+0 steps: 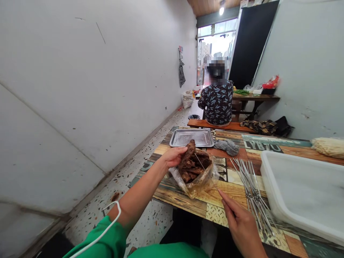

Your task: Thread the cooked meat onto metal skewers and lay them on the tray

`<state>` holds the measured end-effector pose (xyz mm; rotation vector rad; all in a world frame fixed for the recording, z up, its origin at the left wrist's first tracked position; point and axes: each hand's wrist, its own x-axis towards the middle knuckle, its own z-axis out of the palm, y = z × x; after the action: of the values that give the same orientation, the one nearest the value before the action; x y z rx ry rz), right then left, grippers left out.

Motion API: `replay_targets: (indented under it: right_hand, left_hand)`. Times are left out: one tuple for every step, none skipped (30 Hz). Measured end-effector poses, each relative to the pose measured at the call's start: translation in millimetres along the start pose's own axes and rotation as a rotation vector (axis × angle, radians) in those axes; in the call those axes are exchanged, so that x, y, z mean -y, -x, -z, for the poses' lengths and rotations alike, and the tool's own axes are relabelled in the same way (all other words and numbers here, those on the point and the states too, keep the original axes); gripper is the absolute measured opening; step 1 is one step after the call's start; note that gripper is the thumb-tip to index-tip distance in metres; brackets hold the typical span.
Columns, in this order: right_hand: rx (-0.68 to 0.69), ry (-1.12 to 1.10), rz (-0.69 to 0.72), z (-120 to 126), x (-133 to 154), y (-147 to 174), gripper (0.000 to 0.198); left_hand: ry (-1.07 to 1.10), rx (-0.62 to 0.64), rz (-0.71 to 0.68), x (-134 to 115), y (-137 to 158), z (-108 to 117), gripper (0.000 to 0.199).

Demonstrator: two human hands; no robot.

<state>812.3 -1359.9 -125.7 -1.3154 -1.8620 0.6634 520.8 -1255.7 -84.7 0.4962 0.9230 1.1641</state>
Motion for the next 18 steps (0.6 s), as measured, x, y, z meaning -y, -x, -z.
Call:
replay_targets:
  right_hand:
    - [0.002,-0.024,-0.022,0.0,-0.1,0.0,0.039]
    - [0.01,-0.059,-0.051,-0.2,-0.1,0.1,0.041]
    - [0.031,-0.107,-0.09,-0.7,0.1,0.5,0.044]
    - [0.064,-0.167,-0.138,-1.2,0.5,1.1,0.048]
    - [0.103,-0.234,-0.197,-1.8,1.2,2.0,0.052]
    - [0.145,-0.299,-0.259,-2.2,2.0,3.2,0.057]
    - [0.193,-0.356,-0.319,-2.4,3.1,4.6,0.062]
    - [0.241,-0.401,-0.369,-2.3,4.3,6.0,0.066]
    - [0.285,-0.432,-0.407,-2.0,5.6,7.5,0.07]
    - [0.326,-0.453,-0.437,-1.3,7.0,8.9,0.072]
    - [0.362,-0.468,-0.456,-0.5,8.5,10.0,0.073]
    - [0.386,-0.478,-0.472,0.5,10.1,10.8,0.073]
    - [0.389,-0.487,-0.487,1.5,12.1,11.2,0.073]
    - [0.376,-0.496,-0.501,2.6,14.4,11.2,0.072]
    - [0.351,-0.504,-0.512,3.8,17.0,10.6,0.071]
    - [0.317,-0.511,-0.52,5.2,20.0,9.7,0.069]
    - [0.279,-0.514,-0.524,6.7,23.0,8.5,0.066]
    - [0.245,-0.513,-0.529,8.4,25.8,7.2,0.062]
  left_hand:
    - [-0.023,0.014,-0.002,-0.8,0.7,0.7,0.004]
    - [-0.045,0.024,0.002,-1.8,1.4,1.1,0.006]
    - [-0.062,0.03,0.005,-2.9,1.9,1.4,0.008]
    - [-0.077,0.034,0.009,-4.0,2.3,1.4,0.009]
    - [-0.09,0.043,0.016,-4.9,2.6,1.2,0.009]
    - [-0.102,0.055,0.024,-5.8,2.8,0.8,0.009]
    - [-0.113,0.069,0.034,-6.5,2.9,0.3,0.009]
    - [-0.122,0.082,0.044,-7.0,3.0,-0.3,0.009]
    - [-0.129,0.091,0.055,-7.5,3.0,-0.9,0.009]
    - [-0.135,0.098,0.065,-7.8,2.9,-1.4,0.01]
    - [-0.139,0.104,0.073,-8.0,2.7,-1.7,0.011]
    - [-0.139,0.11,0.077,-8.1,2.3,-1.7,0.011]
    - [-0.136,0.119,0.081,-8.0,1.9,-1.5,0.012]
    - [-0.132,0.134,0.084,-7.9,1.3,-1.1,0.011]
    - [-0.128,0.155,0.092,-7.8,0.5,-0.6,0.011]
    - [-0.123,0.18,0.102,-7.6,-0.3,0.1,0.011]
    - [-0.118,0.203,0.111,-7.5,-1.4,0.9,0.011]
    - [-0.114,0.221,0.12,-7.4,-2.5,1.7,0.012]
